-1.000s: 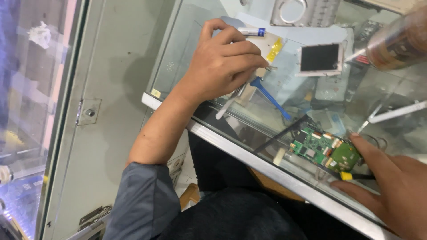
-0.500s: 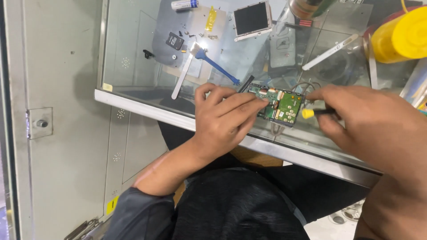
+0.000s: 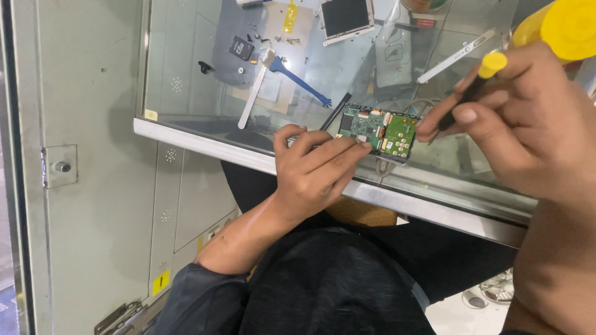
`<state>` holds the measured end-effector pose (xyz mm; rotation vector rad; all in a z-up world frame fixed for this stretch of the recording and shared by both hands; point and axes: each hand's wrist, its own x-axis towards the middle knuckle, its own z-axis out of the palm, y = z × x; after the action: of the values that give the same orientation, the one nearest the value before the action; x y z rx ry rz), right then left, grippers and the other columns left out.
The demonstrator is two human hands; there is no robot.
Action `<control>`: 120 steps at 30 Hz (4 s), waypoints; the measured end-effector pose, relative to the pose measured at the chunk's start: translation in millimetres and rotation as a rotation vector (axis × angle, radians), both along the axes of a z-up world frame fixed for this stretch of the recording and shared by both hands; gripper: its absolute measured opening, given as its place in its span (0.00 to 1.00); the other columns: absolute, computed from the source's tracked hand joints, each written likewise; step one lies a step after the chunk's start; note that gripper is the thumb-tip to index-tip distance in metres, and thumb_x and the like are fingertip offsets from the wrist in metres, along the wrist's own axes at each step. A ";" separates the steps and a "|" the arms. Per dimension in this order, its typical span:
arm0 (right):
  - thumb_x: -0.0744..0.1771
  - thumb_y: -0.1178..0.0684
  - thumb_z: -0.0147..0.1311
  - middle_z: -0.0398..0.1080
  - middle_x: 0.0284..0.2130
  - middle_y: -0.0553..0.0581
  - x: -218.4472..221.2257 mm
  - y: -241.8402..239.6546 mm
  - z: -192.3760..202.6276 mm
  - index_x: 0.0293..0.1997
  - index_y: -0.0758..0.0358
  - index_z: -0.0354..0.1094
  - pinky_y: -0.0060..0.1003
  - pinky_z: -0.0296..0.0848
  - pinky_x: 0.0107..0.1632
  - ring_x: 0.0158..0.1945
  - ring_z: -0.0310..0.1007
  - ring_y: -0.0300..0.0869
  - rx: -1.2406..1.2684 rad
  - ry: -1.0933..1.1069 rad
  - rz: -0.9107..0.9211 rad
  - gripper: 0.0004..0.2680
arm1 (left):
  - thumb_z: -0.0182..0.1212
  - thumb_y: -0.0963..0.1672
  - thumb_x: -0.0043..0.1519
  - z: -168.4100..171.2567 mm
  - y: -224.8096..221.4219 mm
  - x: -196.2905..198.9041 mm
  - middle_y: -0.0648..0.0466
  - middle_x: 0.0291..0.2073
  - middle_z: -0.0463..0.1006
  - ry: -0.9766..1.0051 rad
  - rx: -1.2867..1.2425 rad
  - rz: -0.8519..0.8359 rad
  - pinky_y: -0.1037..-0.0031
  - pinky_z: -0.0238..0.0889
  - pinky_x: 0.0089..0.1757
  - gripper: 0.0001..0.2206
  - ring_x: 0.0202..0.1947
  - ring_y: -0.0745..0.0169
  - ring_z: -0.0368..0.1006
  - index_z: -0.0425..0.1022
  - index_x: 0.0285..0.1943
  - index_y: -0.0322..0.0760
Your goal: Disassembling an electronic device to access and clean the LCD display using a screwdriver, cleaning spray, and a cloth.
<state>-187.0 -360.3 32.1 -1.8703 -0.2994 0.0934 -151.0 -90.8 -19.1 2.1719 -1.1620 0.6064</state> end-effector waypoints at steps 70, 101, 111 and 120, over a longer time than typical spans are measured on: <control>0.70 0.57 0.46 0.69 0.31 0.58 3.3 -1.3 1.1 0.51 0.62 0.58 0.50 0.62 0.37 0.30 0.69 0.54 -0.574 0.246 -0.187 0.06 | 0.48 0.51 0.68 16.8 -19.8 9.2 0.63 0.33 0.76 0.665 0.073 0.198 0.69 0.65 0.32 0.13 0.32 0.64 0.75 0.69 0.51 0.43; 0.69 0.38 0.47 0.79 0.37 0.50 13.8 -5.3 -10.6 0.55 0.34 0.69 0.55 0.77 0.36 0.40 0.80 0.59 -1.107 0.111 0.045 0.10 | 0.66 0.41 0.60 28.4 -41.4 65.2 0.66 0.41 0.76 0.156 0.449 -0.345 0.67 0.54 0.18 0.08 0.30 0.61 0.74 0.76 0.45 0.48; 0.71 0.34 0.47 0.77 0.29 0.51 14.1 -3.9 -16.7 0.42 0.43 0.67 0.50 0.74 0.30 0.35 0.80 0.56 -1.184 0.044 0.046 0.11 | 0.70 0.39 0.61 24.7 -49.4 64.8 0.64 0.43 0.79 -0.001 0.460 -0.369 0.71 0.56 0.20 0.09 0.31 0.63 0.76 0.80 0.46 0.46; 0.70 0.37 0.49 0.77 0.27 0.50 15.6 0.4 -21.8 0.41 0.43 0.68 0.50 0.75 0.31 0.34 0.81 0.55 -1.152 0.029 0.044 0.08 | 0.61 0.35 0.63 19.3 -52.3 59.6 0.62 0.39 0.77 -0.137 0.422 -0.347 0.72 0.50 0.20 0.09 0.21 0.63 0.65 0.79 0.42 0.43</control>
<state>-171.4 -359.9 10.4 -2.9966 -0.2863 0.3843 -91.4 -143.1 0.2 2.2042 -1.8282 0.3856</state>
